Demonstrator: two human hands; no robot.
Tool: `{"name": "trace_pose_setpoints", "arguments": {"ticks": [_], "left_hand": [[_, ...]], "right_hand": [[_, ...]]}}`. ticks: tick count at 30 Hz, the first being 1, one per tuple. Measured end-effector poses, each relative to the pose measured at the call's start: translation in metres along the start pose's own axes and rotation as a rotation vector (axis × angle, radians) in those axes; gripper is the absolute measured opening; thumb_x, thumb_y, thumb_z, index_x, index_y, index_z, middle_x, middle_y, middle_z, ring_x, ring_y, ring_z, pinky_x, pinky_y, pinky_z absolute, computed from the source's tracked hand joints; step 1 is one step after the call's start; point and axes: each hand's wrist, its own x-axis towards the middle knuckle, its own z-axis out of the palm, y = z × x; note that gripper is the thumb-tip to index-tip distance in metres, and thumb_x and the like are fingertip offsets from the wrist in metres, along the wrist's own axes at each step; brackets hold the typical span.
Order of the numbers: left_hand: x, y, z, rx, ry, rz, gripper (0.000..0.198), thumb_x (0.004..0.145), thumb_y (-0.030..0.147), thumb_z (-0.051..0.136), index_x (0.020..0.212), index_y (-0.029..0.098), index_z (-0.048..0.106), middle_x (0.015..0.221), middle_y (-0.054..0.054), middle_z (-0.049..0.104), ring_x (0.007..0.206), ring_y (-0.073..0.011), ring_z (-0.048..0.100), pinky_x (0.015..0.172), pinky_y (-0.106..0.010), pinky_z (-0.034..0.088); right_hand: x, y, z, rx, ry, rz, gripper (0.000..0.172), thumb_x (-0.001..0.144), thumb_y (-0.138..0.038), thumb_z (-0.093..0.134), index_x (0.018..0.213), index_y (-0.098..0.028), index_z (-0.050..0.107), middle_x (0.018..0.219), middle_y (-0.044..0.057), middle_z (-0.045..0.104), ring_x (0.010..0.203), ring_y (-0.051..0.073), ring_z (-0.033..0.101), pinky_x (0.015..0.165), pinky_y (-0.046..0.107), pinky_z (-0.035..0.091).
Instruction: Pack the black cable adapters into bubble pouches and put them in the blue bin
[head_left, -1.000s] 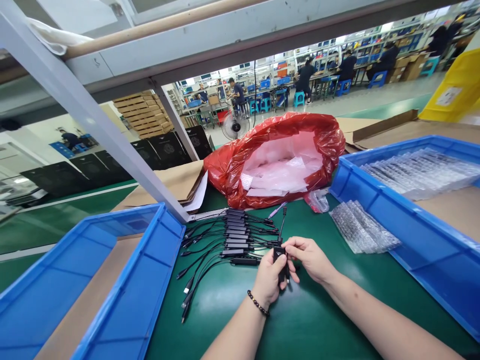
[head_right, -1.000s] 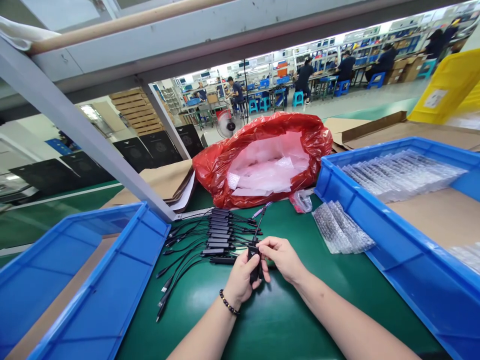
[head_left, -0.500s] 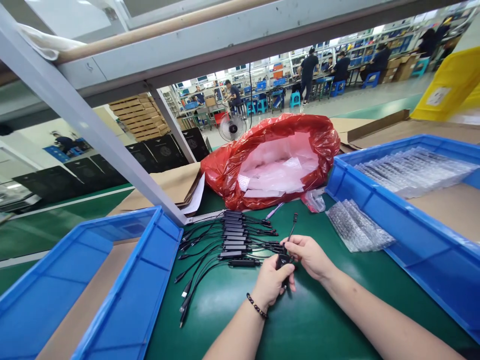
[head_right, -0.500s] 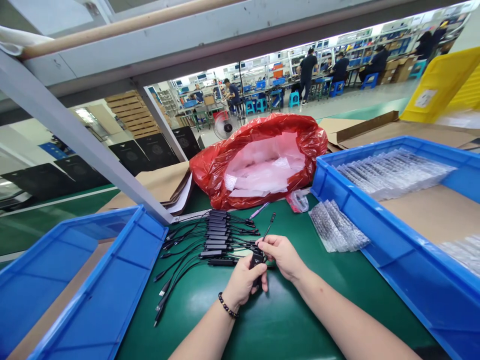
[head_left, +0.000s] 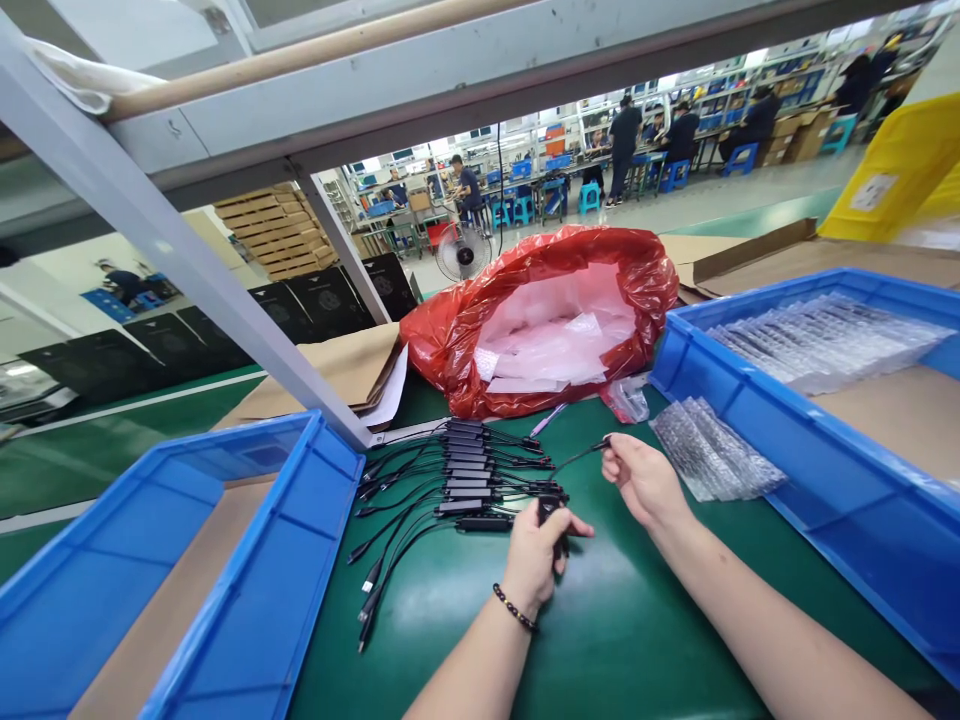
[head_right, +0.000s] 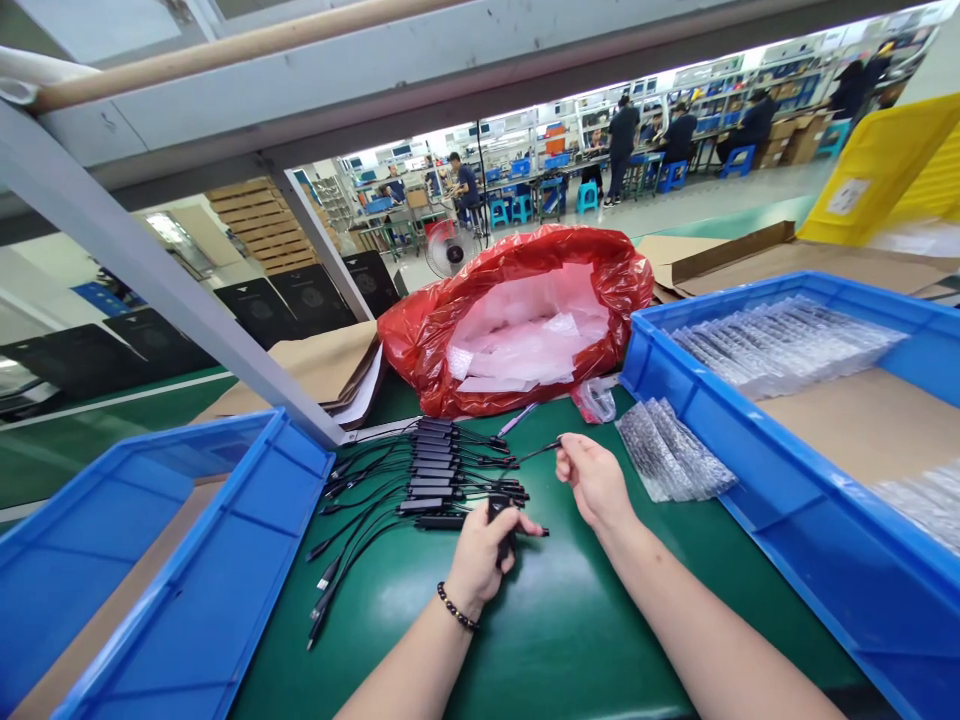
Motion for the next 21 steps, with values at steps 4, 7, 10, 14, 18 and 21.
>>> {"name": "trace_pose_setpoints", "arguments": {"ticks": [4,7,10,14,18,21], "left_hand": [[0.005,0.015,-0.010,-0.316,0.201,0.096,0.029,0.065,0.034,0.066,0.080,0.015,0.051,0.094,-0.012,0.066,0.089,-0.0214,0.061,0.031,-0.013,0.028],[0.008,0.021,-0.016,-0.437,0.195,0.068,0.028,0.064,0.032,0.068,0.078,0.016,0.050,0.088,-0.010,0.066,0.086,-0.0203,0.062,0.031,-0.013,0.027],[0.008,0.018,-0.016,-0.382,0.170,0.082,0.026,0.067,0.034,0.065,0.072,0.015,0.048,0.063,-0.002,0.061,0.053,-0.0112,0.058,0.030,-0.013,0.025],[0.003,0.010,-0.004,-0.124,0.107,0.088,0.027,0.068,0.037,0.064,0.074,0.015,0.050,0.049,0.005,0.050,0.035,-0.0058,0.045,0.028,-0.013,0.021],[-0.004,0.005,0.009,0.062,-0.030,0.048,0.033,0.066,0.043,0.064,0.079,0.015,0.053,0.045,0.006,0.047,0.033,-0.0067,0.044,0.027,-0.015,0.021],[-0.004,0.003,0.007,0.076,-0.018,0.061,0.034,0.067,0.042,0.063,0.085,0.015,0.053,0.050,0.005,0.051,0.032,-0.0041,0.038,0.027,-0.015,0.022]], "right_hand": [[-0.022,0.021,0.016,-0.279,-0.208,0.141,0.030,0.057,-0.035,0.073,0.069,-0.015,0.054,0.054,-0.002,0.057,0.043,0.009,0.049,0.046,0.023,0.041],[-0.035,0.037,0.024,-0.406,-0.404,0.309,0.025,0.061,-0.032,0.068,0.063,-0.015,0.049,0.049,-0.002,0.057,0.042,0.010,0.051,0.045,0.023,0.042],[-0.039,0.040,0.025,-0.458,-0.546,0.337,0.022,0.059,-0.026,0.069,0.066,-0.015,0.051,0.055,-0.003,0.057,0.050,0.010,0.052,0.048,0.021,0.042],[-0.038,0.030,0.021,-0.279,-0.595,0.261,0.042,0.065,-0.036,0.067,0.099,-0.017,0.051,0.075,-0.001,0.057,0.058,0.009,0.052,0.055,0.022,0.045],[-0.040,0.028,0.017,-0.312,-0.586,0.350,0.060,0.070,-0.060,0.053,0.114,-0.020,0.047,0.084,0.002,0.057,0.041,0.005,0.042,0.034,0.018,0.033],[-0.039,0.029,0.016,-0.329,-0.512,0.302,0.060,0.074,-0.065,0.046,0.109,-0.018,0.054,0.083,0.003,0.059,0.044,0.005,0.040,0.038,0.017,0.033]]}}
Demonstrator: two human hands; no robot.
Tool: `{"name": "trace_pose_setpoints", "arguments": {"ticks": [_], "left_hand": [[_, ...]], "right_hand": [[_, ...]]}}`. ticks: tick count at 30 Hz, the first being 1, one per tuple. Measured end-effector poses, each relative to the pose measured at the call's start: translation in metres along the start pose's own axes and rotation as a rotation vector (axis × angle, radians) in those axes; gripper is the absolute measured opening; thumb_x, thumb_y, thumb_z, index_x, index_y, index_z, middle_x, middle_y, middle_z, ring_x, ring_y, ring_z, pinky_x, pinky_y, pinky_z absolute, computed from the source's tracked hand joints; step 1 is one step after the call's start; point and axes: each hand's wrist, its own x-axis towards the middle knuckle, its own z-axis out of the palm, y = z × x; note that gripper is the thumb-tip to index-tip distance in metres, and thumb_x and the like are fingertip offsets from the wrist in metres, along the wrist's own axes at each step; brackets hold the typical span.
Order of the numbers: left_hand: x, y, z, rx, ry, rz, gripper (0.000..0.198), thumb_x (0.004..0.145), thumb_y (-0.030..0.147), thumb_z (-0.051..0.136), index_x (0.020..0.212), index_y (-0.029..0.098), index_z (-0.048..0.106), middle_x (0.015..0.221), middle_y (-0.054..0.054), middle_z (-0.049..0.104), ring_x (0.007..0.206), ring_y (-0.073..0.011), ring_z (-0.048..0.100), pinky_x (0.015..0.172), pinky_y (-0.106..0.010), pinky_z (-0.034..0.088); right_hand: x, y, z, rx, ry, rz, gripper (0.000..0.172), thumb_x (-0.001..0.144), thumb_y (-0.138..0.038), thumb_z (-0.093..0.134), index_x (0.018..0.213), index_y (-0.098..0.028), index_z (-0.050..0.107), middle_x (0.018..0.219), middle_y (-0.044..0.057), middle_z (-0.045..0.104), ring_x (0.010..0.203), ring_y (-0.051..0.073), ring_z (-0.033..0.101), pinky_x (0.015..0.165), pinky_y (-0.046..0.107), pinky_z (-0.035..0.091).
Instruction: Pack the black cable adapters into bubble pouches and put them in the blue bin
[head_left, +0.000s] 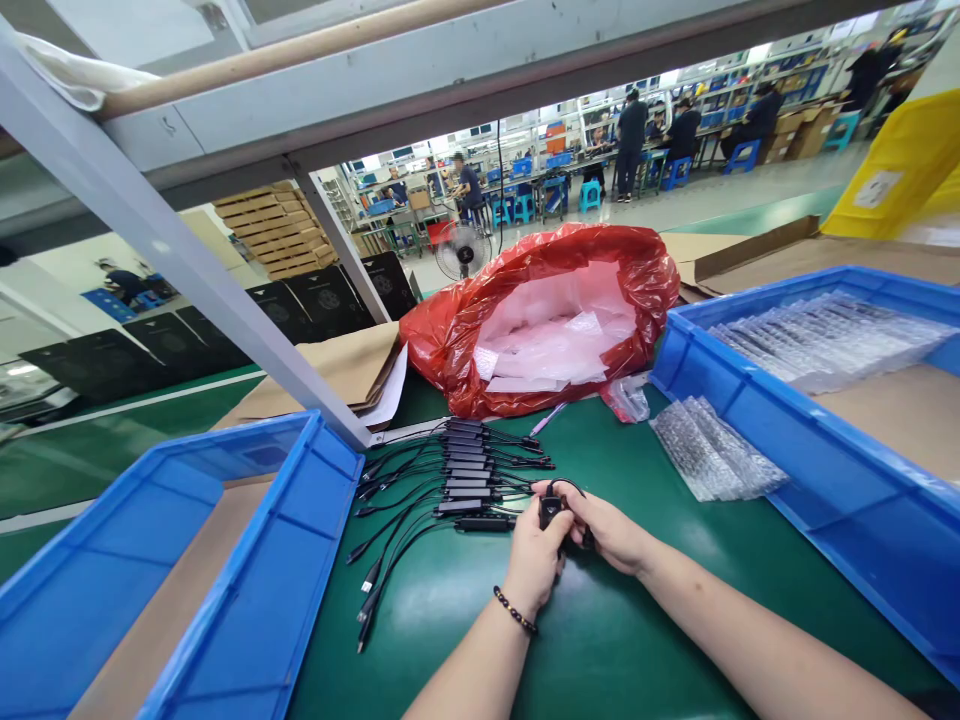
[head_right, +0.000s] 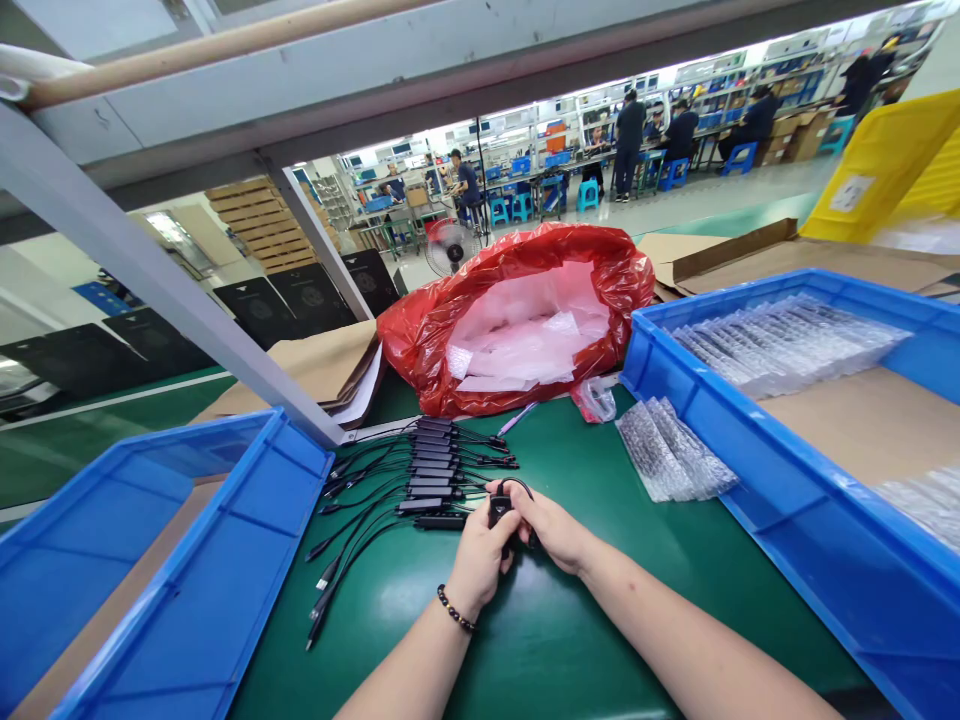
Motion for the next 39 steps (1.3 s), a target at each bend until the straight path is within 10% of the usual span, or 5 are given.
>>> {"name": "trace_pose_setpoints", "arguments": {"ticks": [8,14,24,30,39], "left_hand": [[0.006,-0.010,-0.011,-0.049,0.071,0.035,0.036,0.068,0.041,0.063,0.092,0.015,0.054,0.061,0.005,0.051,0.031,-0.0008,0.034,0.027,-0.014,0.026],[0.003,-0.005,-0.006,-0.092,-0.049,-0.032,0.038,0.069,0.042,0.061,0.093,0.014,0.049,0.051,0.004,0.053,0.037,-0.0078,0.050,0.027,-0.012,0.023],[-0.002,-0.012,0.003,-0.008,-0.212,-0.062,0.035,0.072,0.046,0.058,0.085,0.014,0.051,0.046,0.000,0.058,0.031,-0.0076,0.047,0.025,-0.013,0.021],[-0.001,-0.008,-0.003,-0.106,-0.298,-0.088,0.032,0.069,0.041,0.062,0.080,0.012,0.053,0.057,-0.005,0.064,0.035,-0.0081,0.051,0.025,-0.013,0.021],[-0.003,-0.007,-0.001,-0.065,-0.340,-0.139,0.039,0.063,0.028,0.067,0.093,0.017,0.044,0.045,0.004,0.058,0.033,-0.0106,0.053,0.024,-0.011,0.024]], "right_hand": [[0.005,-0.005,-0.005,-0.184,0.026,-0.156,0.052,0.079,-0.058,0.046,0.112,-0.019,0.057,0.122,0.009,0.051,0.107,0.022,0.048,0.090,0.035,0.040],[0.002,-0.004,-0.014,-0.182,-0.102,-0.014,0.057,0.078,-0.048,0.049,0.129,-0.023,0.041,0.121,0.011,0.050,0.059,0.013,0.059,0.055,0.031,0.051],[-0.003,-0.008,0.000,-0.094,-0.113,0.030,0.051,0.070,-0.055,0.058,0.105,-0.019,0.057,0.100,0.009,0.060,0.034,0.002,0.042,0.023,0.013,0.025],[-0.006,-0.014,-0.007,-0.060,-0.236,0.137,0.053,0.078,-0.058,0.046,0.113,-0.020,0.052,0.064,0.001,0.060,0.028,0.003,0.041,0.025,0.011,0.023],[-0.001,-0.008,0.001,-0.072,-0.174,-0.095,0.038,0.071,-0.053,0.059,0.069,-0.015,0.057,0.100,0.007,0.054,0.071,0.015,0.058,0.057,0.026,0.049]]}}
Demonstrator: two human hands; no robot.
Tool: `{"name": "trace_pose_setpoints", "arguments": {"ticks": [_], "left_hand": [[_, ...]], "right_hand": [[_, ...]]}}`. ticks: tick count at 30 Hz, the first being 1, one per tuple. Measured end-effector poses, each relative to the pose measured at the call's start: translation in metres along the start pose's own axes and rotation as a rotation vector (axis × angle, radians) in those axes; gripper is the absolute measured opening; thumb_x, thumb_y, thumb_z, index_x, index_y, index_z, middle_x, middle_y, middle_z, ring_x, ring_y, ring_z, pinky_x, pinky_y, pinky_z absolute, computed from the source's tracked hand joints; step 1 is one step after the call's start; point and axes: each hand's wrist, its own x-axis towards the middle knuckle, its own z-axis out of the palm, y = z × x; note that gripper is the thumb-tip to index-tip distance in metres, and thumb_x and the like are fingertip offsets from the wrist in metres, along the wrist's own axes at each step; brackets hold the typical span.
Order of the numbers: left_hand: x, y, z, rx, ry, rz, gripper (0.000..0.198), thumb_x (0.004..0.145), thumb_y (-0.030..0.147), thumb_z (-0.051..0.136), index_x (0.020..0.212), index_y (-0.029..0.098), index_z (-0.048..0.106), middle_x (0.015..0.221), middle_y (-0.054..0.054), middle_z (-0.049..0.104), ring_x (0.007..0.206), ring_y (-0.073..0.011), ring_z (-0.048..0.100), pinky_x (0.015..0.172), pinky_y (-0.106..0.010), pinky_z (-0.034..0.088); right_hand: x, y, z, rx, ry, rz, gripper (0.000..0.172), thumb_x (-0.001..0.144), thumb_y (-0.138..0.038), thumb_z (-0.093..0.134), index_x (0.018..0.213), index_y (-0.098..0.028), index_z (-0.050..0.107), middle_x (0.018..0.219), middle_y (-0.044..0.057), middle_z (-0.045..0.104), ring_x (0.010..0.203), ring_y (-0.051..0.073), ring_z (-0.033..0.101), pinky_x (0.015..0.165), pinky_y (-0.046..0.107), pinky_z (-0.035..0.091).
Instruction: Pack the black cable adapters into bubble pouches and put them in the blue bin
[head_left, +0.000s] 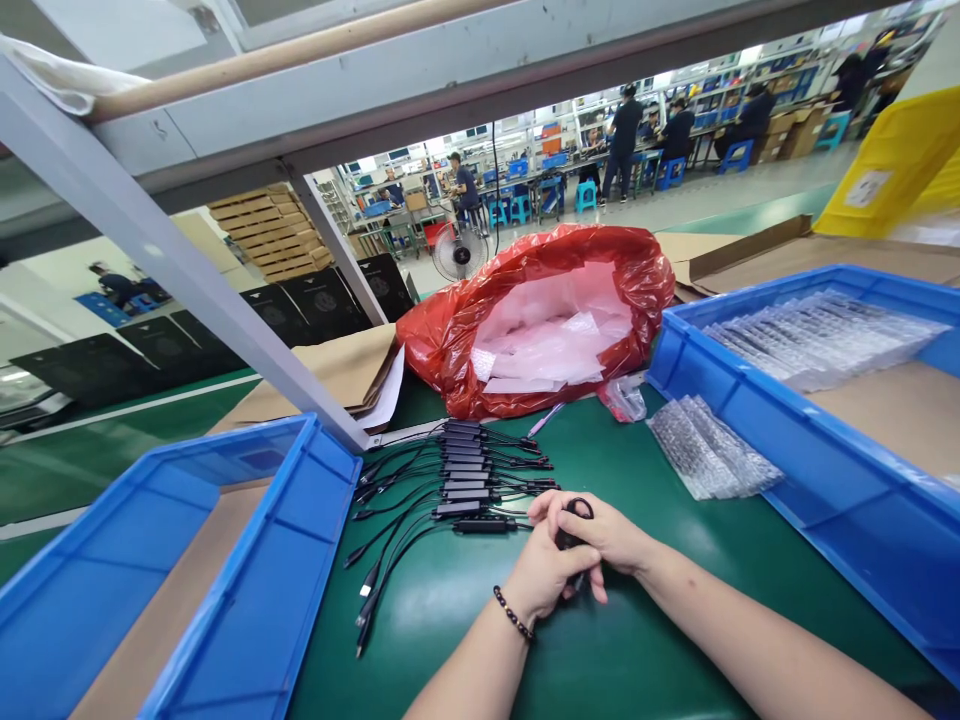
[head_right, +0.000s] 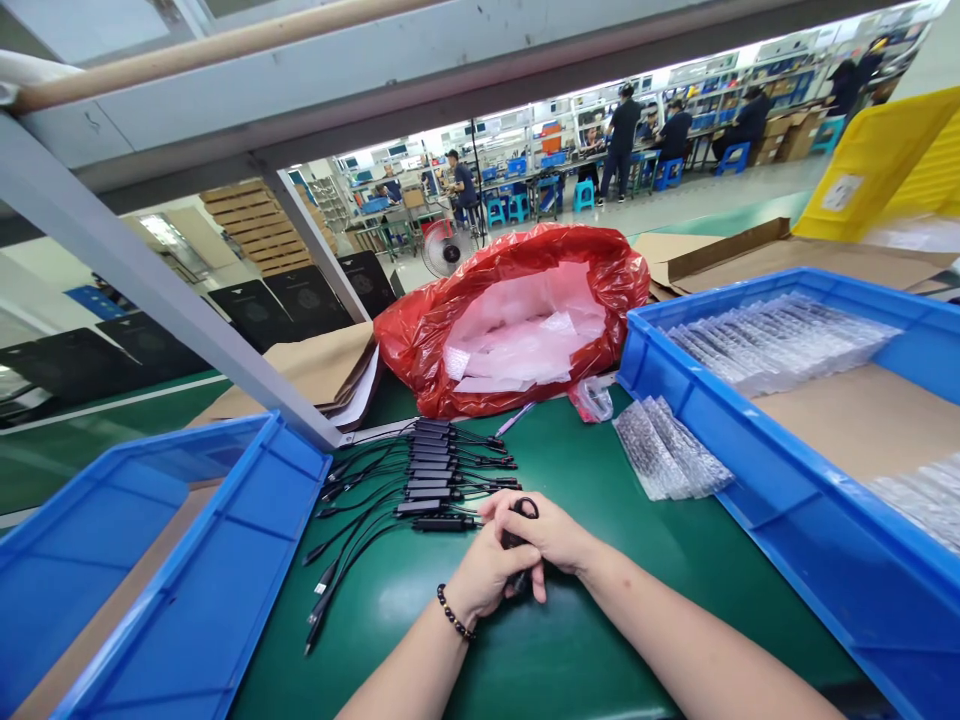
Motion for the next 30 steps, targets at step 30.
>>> {"name": "trace_pose_setpoints", "arguments": {"ticks": [30], "left_hand": [[0.001,0.007,-0.013,-0.070,0.204,-0.049,0.031,0.055,0.033,0.069,0.070,0.010,0.055,0.061,-0.006,0.064,0.052,-0.0170,0.063,0.034,-0.018,0.042]], "right_hand": [[0.082,-0.046,-0.115,-0.318,1.014,-0.026,0.045,0.078,-0.012,0.048,0.121,-0.017,0.038,0.092,0.008,0.057,0.044,0.006,0.051,0.038,0.018,0.040]]}}
